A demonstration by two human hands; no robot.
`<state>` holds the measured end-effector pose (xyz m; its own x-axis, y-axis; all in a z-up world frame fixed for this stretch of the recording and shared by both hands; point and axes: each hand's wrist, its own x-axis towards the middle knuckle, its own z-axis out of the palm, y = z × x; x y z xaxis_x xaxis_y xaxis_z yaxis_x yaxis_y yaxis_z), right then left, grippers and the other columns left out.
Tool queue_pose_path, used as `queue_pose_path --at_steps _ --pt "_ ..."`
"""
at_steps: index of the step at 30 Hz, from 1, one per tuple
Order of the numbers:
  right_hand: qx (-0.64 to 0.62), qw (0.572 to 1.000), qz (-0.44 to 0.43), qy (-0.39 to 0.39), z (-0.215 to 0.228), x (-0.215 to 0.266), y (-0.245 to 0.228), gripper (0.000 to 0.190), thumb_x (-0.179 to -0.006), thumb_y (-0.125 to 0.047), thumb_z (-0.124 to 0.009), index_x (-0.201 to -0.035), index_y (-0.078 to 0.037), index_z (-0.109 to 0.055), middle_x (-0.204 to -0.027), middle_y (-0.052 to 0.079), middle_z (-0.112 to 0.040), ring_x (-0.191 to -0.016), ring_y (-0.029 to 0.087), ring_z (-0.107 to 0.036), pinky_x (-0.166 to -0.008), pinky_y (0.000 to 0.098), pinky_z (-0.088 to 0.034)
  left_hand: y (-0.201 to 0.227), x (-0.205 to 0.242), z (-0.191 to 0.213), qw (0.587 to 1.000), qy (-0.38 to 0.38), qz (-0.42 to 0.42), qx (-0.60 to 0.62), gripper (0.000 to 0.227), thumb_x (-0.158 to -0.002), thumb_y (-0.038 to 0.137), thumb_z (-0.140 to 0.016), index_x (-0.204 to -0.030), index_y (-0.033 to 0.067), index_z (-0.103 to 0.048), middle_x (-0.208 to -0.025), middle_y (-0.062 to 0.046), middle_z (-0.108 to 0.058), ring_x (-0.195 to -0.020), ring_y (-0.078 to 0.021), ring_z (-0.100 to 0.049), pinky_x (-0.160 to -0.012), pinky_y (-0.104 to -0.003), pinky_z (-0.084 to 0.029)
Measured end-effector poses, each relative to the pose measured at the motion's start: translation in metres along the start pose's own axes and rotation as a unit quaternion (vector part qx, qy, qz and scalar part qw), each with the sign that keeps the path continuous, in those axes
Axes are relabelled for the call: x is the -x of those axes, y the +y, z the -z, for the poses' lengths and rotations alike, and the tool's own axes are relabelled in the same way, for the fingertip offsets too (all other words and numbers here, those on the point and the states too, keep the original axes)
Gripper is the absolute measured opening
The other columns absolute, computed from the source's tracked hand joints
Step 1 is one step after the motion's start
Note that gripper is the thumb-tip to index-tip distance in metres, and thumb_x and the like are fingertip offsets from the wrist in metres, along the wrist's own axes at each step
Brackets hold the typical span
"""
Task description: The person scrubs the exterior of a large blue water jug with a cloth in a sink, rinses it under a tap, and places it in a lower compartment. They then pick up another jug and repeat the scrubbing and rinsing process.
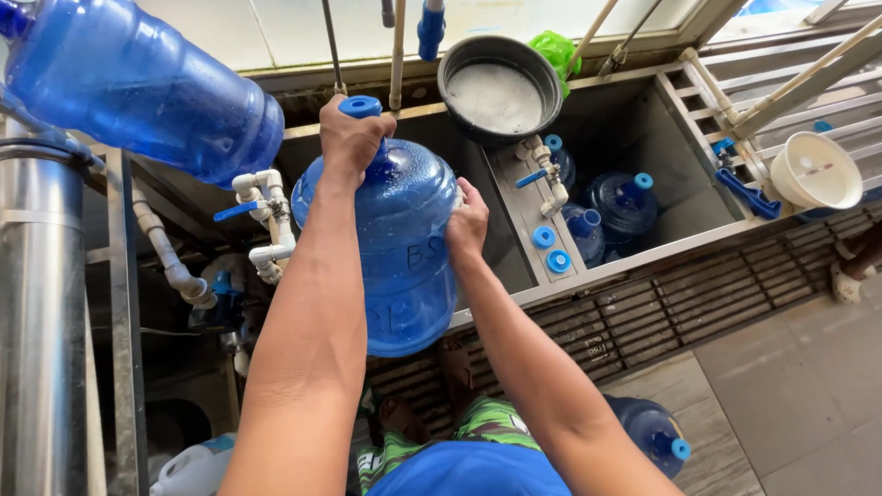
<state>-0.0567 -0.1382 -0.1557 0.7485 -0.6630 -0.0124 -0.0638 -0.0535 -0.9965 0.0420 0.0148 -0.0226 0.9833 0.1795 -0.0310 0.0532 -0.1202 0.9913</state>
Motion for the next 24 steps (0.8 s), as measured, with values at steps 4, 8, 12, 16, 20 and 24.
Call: queue_pose_path --at_steps 4,8,12,16,20,24 --pt "0.096 0.993 -0.071 -0.014 0.019 0.012 0.039 0.033 -0.083 -0.025 -0.061 -0.107 -0.016 -0.082 -0.102 -0.001 -0.081 -0.093 0.011 -0.071 -0.079 0.029 -0.052 0.015 0.013 0.01 0.998 -0.055 0.005 0.013 0.04 -0.061 0.008 -0.075 -0.072 0.0208 -0.04 -0.069 0.005 -0.043 -0.062 -0.0123 -0.038 -0.056 -0.034 -0.036" --pt "0.194 0.978 -0.076 -0.019 0.041 0.068 0.089 0.04 -0.09 -0.026 -0.041 -0.109 -0.019 -0.076 -0.106 0.014 -0.076 -0.111 0.038 -0.068 -0.099 0.052 -0.051 0.001 0.0 -0.001 1.0 0.002 0.015 0.001 0.041 -0.052 0.011 -0.078 -0.083 0.0174 -0.053 -0.072 -0.003 -0.05 -0.073 -0.0214 -0.059 -0.071 -0.039 -0.045" --pt "0.18 0.957 -0.227 0.012 0.048 0.127 0.13 0.044 -0.099 -0.026 -0.035 -0.13 -0.03 -0.065 -0.127 0.01 -0.072 -0.126 0.034 -0.063 -0.109 0.0455 -0.048 0.014 0.015 0.0 1.0 0.013 0.027 0.008 0.038 -0.054 0.011 -0.076 -0.083 0.0183 -0.054 -0.075 -0.003 -0.051 -0.077 -0.0189 -0.06 -0.074 -0.039 -0.047" --pt "0.112 0.964 -0.241 0.004 0.036 0.121 0.063 0.049 -0.097 -0.03 -0.033 -0.132 -0.026 -0.067 -0.133 0.013 -0.068 -0.132 0.036 -0.058 -0.114 0.0452 -0.044 0.032 0.048 0.01 0.999 0.035 0.021 0.012 0.039 -0.053 0.011 -0.076 -0.084 0.0188 -0.053 -0.074 -0.003 -0.053 -0.076 -0.0209 -0.062 -0.073 -0.039 -0.049" --pt "0.012 0.983 -0.181 0.016 0.02 0.075 0.013 0.038 -0.092 -0.033 -0.048 -0.115 -0.025 -0.077 -0.111 0.011 -0.075 -0.11 0.027 -0.068 -0.101 0.0392 -0.049 0.051 0.084 0.036 0.997 0.067 -0.017 0.017 0.034 -0.056 0.012 -0.073 -0.083 0.0179 -0.052 -0.073 -0.002 -0.053 -0.076 -0.022 -0.062 -0.074 -0.039 -0.047" --pt "-0.042 0.99 -0.087 -0.103 0.012 0.047 -0.019 0.039 -0.084 -0.02 -0.052 -0.111 -0.021 -0.08 -0.09 0.01 -0.071 -0.089 0.02 -0.063 -0.087 0.0341 -0.053 0.06 0.117 0.074 0.992 0.098 -0.059 0.059 0.028 -0.059 0.013 -0.07 -0.081 0.0172 -0.054 -0.068 -0.001 -0.05 -0.075 -0.0171 -0.058 -0.074 -0.038 -0.046"
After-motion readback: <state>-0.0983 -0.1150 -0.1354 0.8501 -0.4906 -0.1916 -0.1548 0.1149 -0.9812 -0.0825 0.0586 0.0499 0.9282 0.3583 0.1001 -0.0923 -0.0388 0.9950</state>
